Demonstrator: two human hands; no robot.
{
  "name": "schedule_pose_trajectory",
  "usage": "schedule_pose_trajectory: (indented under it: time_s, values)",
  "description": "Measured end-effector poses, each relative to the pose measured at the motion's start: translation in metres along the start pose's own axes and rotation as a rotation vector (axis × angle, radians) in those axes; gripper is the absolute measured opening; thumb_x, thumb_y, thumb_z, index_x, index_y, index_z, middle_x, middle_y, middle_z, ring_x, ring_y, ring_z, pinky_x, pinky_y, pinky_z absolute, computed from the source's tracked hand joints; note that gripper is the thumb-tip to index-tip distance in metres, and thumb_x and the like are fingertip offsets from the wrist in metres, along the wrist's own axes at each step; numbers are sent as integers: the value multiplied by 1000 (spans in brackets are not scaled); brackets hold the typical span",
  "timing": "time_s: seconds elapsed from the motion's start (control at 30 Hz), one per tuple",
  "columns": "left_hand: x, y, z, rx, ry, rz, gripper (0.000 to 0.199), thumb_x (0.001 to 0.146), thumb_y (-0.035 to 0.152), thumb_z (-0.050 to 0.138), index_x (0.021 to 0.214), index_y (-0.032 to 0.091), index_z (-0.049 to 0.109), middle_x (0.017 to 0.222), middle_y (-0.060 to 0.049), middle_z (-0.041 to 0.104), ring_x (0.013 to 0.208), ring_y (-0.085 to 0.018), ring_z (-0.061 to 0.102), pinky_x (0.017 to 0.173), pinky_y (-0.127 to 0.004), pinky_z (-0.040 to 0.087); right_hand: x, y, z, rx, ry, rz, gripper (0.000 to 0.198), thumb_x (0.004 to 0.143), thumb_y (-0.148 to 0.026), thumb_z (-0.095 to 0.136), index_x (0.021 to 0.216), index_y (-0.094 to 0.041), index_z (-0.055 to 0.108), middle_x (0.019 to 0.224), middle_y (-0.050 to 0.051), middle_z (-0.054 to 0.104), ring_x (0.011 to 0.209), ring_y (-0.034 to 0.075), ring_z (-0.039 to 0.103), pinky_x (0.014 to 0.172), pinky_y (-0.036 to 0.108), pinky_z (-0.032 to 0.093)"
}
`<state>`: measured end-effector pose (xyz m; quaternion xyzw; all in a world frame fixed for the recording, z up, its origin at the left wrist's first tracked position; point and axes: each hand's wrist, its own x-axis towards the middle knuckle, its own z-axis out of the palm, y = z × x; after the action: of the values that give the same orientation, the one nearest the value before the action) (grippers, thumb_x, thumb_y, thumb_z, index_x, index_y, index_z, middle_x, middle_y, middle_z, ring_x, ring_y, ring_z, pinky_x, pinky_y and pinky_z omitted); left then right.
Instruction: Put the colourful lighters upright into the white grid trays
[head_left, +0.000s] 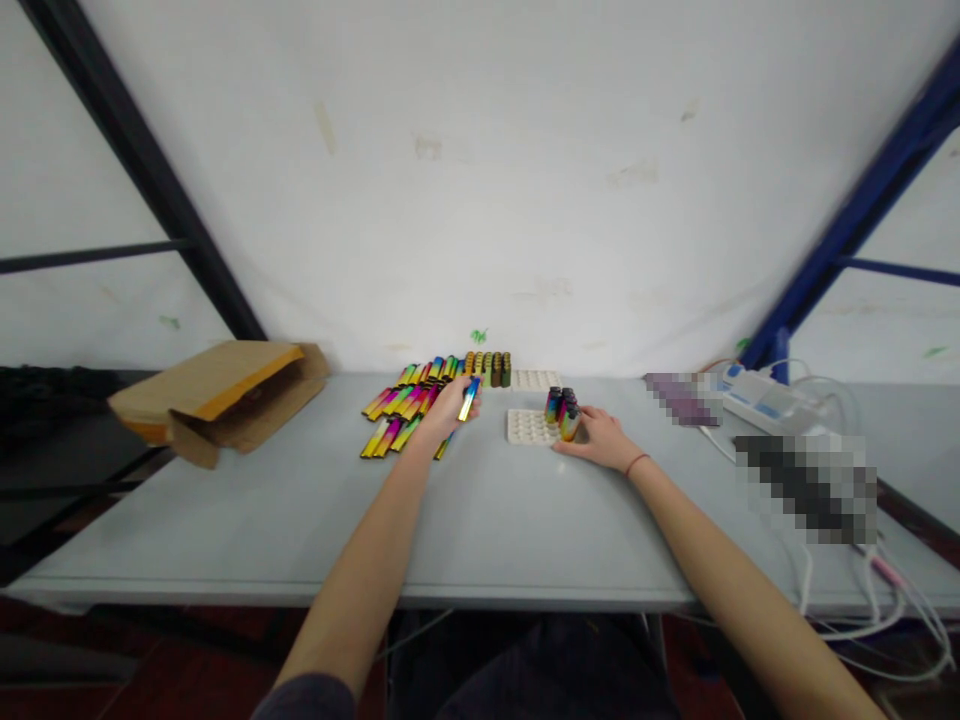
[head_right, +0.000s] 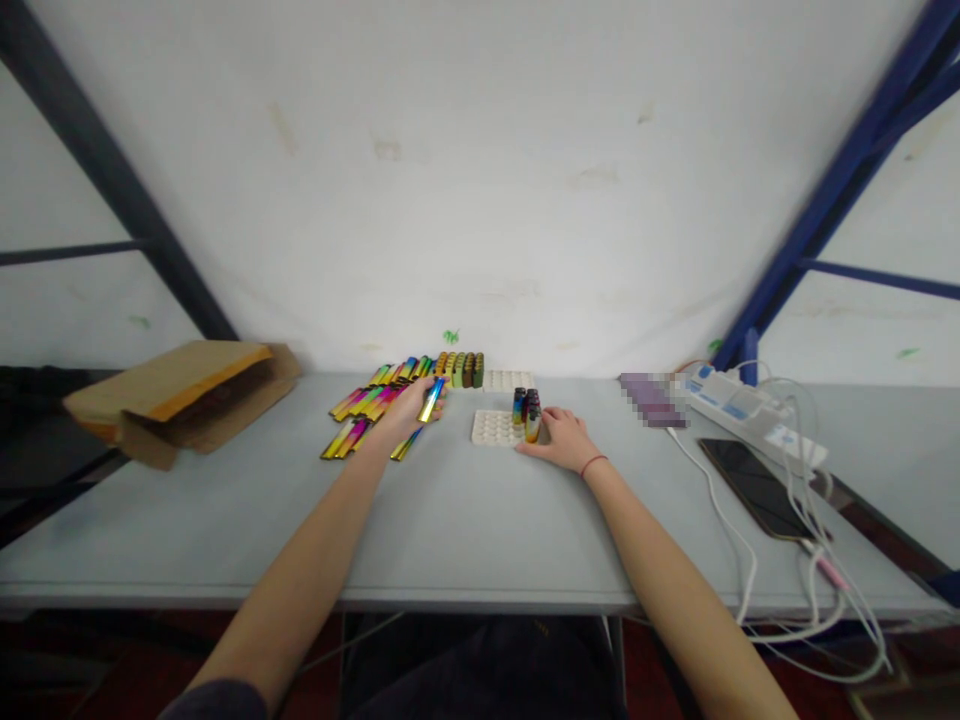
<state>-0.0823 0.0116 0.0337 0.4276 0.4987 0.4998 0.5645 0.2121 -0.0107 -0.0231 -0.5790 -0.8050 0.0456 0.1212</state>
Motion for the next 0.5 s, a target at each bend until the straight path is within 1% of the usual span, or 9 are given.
schedule_pose_trajectory:
  time_s: [0.07,0.17,0.2,0.27,0.37,0.43,0.5]
  values:
    - [1,-5,9,-150,-9,-41,24,94,29,41,107,19,59,69,2,57,46,-9,50,43,-18,36,0,0,0,-1,-2,-5,71,82,-69,66,128,-15,64,141,20,58,131,38,51,104,49,43]
    - [-2,-11,17,-245,-82,-53,22,96,39,43,108,24,55,63,6,52,38,-8,42,39,-17,31,0,0,-1,-10,-12,-7,71,83,-69,65,128,-15,64,139,20,59,129,38,52,104,49,43]
    - [-3,-12,18,-255,-97,-60,24,96,42,43,104,24,55,58,7,48,36,-7,36,38,-16,27,0,0,-1,-11,-13,-7,71,83,-70,65,128,-15,64,139,20,59,129,38,52,104,49,42]
    - [-5,-15,22,-256,-89,-72,35,95,53,42,90,21,55,50,10,36,32,-6,26,37,-17,20,0,0,-1,-12,-12,-6,73,83,-70,65,129,-14,64,138,21,59,129,38,52,105,48,42]
    - [-6,-20,30,-227,-24,-77,55,89,71,42,68,21,47,45,10,27,32,-6,21,36,-18,18,0,0,-1,-13,-6,-2,74,82,-70,65,130,-15,63,138,21,59,130,38,52,104,47,43]
    - [-8,-22,36,-198,12,-80,58,87,73,43,61,22,41,43,9,25,32,-6,20,35,-19,17,0,0,-1,-13,-4,-1,73,82,-71,66,130,-16,64,138,20,59,130,38,52,104,46,43]
    - [-9,-23,41,-175,42,-85,56,89,69,42,58,23,38,42,9,22,32,-5,18,35,-20,14,0,0,-1,-15,-7,-2,73,82,-71,65,129,-16,64,138,20,59,130,38,52,104,47,43]
